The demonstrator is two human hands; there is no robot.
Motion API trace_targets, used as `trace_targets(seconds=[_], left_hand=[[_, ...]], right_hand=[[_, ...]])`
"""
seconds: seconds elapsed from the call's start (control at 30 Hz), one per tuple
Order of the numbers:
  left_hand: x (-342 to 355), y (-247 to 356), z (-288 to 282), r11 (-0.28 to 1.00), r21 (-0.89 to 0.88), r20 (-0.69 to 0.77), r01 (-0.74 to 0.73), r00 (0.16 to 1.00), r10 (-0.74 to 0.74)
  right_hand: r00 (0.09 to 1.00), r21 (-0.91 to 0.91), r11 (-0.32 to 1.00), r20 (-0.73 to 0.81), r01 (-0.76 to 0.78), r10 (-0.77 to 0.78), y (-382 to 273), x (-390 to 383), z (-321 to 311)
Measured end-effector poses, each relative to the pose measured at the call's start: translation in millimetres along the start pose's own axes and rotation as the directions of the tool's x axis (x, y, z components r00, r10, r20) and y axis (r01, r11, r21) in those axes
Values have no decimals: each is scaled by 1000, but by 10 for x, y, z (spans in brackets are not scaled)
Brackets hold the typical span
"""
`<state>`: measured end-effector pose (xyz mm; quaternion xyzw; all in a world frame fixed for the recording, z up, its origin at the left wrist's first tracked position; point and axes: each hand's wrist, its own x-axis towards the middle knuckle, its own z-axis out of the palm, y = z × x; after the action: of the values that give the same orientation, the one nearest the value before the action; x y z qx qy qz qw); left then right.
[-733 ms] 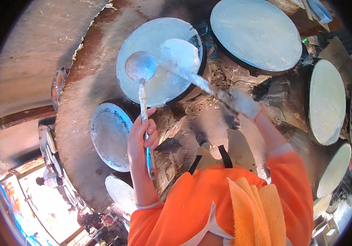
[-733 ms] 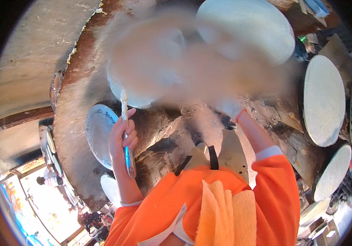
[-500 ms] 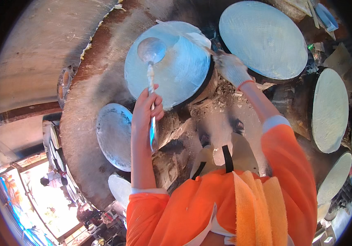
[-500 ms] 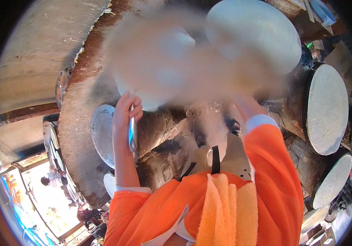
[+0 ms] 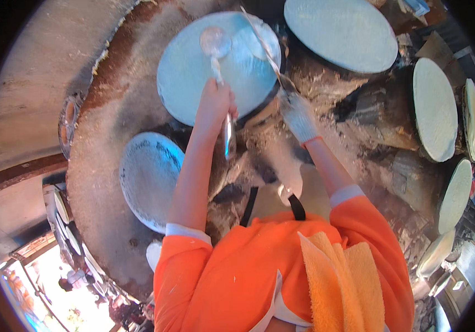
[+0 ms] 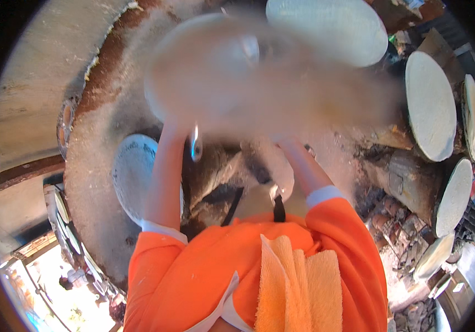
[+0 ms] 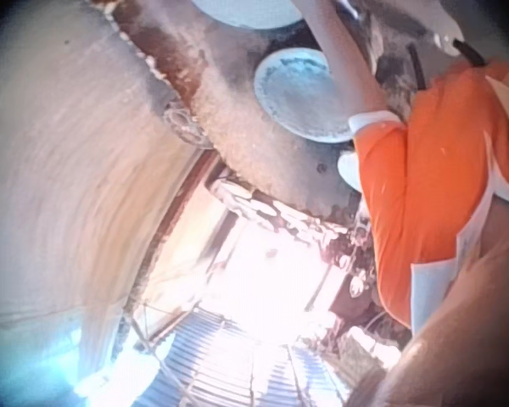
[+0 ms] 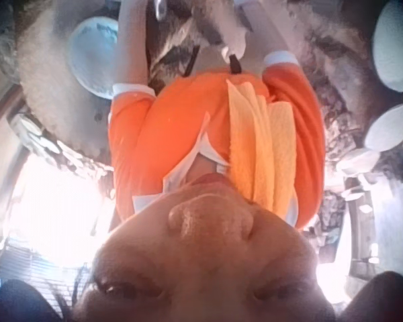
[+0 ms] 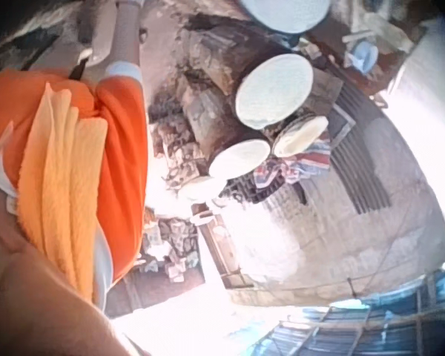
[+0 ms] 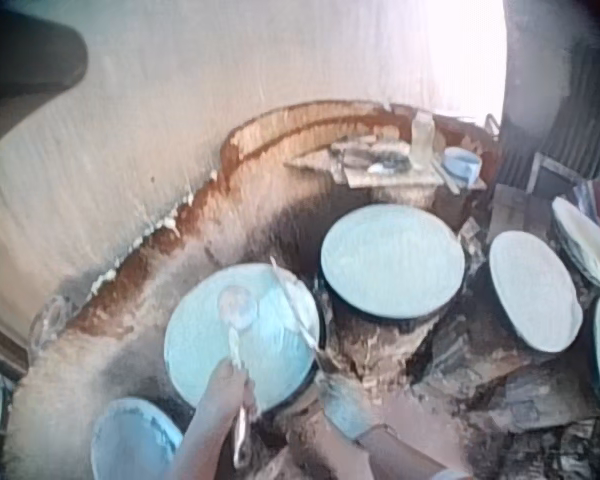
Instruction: The person ladles batter onto several hot griddles and spreads it into thin circles using a wooden spreader. They flip the crepes with a ladle and stack the cooked ones on a nearby surface. The process is repeated continuously across multiple griddles.
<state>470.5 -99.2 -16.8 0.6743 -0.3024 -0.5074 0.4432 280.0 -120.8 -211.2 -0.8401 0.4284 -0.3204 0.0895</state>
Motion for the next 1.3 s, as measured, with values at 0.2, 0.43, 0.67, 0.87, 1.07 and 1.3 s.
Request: trace_targets(seconds=[0.2,0.43,0.67,0.87,1.07,1.3], left_hand=[[49,-40,432,611,-757,321,234,946,35],[-483,127,-788,338,-856,512,391,724,461],[37,266,-882,593,-673,546,442,838,-4],[-446,173,-961,868,-450,239,209,965,-108],[-166,-123,-619,900,-420,172,117,984,-48],[-218,124,-775,511,-835,249,202,968,24]], right_hand=[[784,739,284,516,-611,345,-508,675,-630],[886,404,794,104,-454,453,-648,1029,-2676],[994,161,985,-71,-66,78,711,556,-1500],[756,-336,900,502,-278,421,-488,592,-1092],[989,128,985,104,-117,104,-413,256,238],[563,407,405,710,-819,423,-1191,929,-705]])
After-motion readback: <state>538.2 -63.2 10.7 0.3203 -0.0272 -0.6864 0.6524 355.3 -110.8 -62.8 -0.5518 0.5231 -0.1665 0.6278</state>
